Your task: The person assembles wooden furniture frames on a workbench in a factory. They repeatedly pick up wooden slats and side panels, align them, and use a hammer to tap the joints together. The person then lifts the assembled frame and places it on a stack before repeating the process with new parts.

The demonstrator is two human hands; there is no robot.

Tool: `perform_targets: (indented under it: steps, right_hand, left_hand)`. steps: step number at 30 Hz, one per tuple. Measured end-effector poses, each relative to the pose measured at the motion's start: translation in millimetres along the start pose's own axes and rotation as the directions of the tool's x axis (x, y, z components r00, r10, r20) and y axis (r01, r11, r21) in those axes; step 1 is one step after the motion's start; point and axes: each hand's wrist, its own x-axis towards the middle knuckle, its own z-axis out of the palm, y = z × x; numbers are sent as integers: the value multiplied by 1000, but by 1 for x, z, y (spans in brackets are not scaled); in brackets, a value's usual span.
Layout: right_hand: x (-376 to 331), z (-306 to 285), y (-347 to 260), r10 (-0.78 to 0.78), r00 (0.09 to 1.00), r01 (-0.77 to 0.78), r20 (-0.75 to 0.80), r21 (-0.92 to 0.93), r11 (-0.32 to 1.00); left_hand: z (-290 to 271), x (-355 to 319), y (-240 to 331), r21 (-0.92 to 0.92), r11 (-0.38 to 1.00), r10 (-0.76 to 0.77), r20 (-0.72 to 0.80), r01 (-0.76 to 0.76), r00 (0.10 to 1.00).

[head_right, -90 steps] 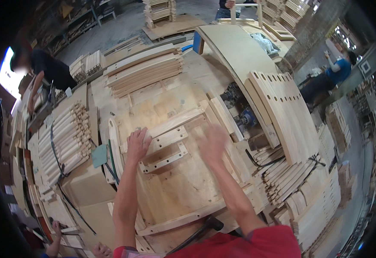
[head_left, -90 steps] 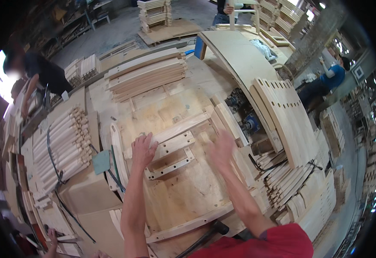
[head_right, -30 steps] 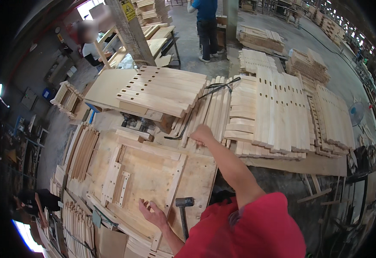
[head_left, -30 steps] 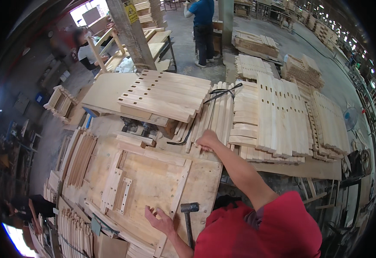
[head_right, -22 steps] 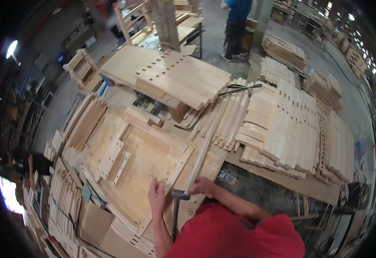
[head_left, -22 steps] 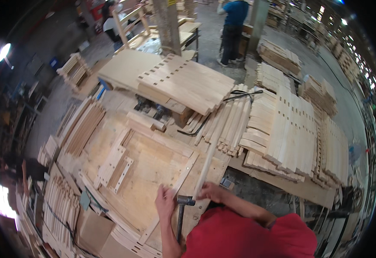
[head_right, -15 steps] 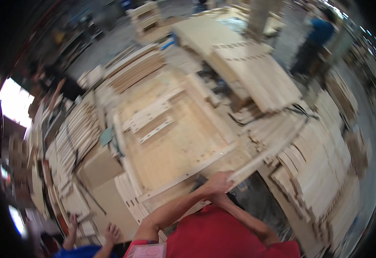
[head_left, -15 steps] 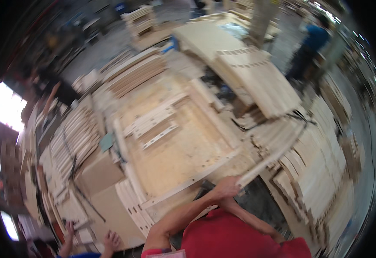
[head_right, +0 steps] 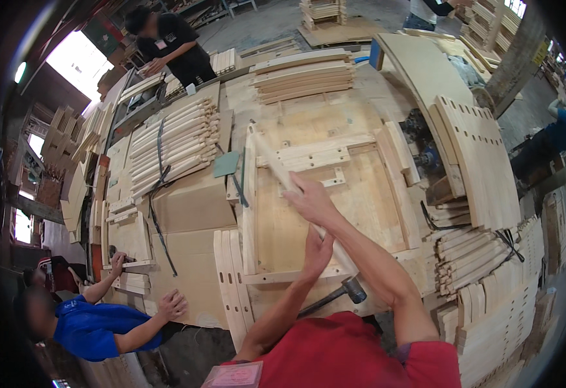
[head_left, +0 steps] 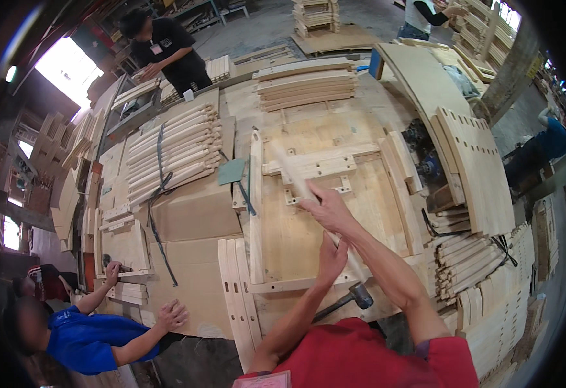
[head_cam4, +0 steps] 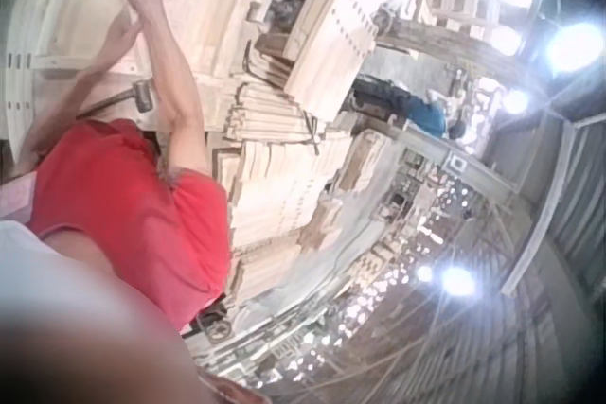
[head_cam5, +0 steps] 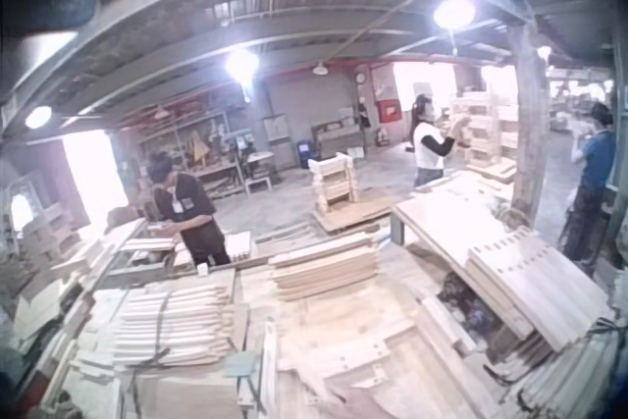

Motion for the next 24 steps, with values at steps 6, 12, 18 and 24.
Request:
perform_targets:
  steps: [6,12,18,24]
  right_hand:
    - [77,1,84,-149,973,230,177,-680,697]
    - [96,36,118,-183,964,253,195,-889,382]
    - [127,68,119,-218,934,352,284,-837,420]
    - [130,71,129,-235,915,404,329,-719,566]
  left_hand:
    - [-107,29,-46,743,665,181,-264,80,947]
    - [-174,20,-76,747,611,-76,-271,260,959]
    - [-179,24,-83,749,631,-129,-155,202,979]
    - [-184,21,-82,735,653,-104,-152,183,983]
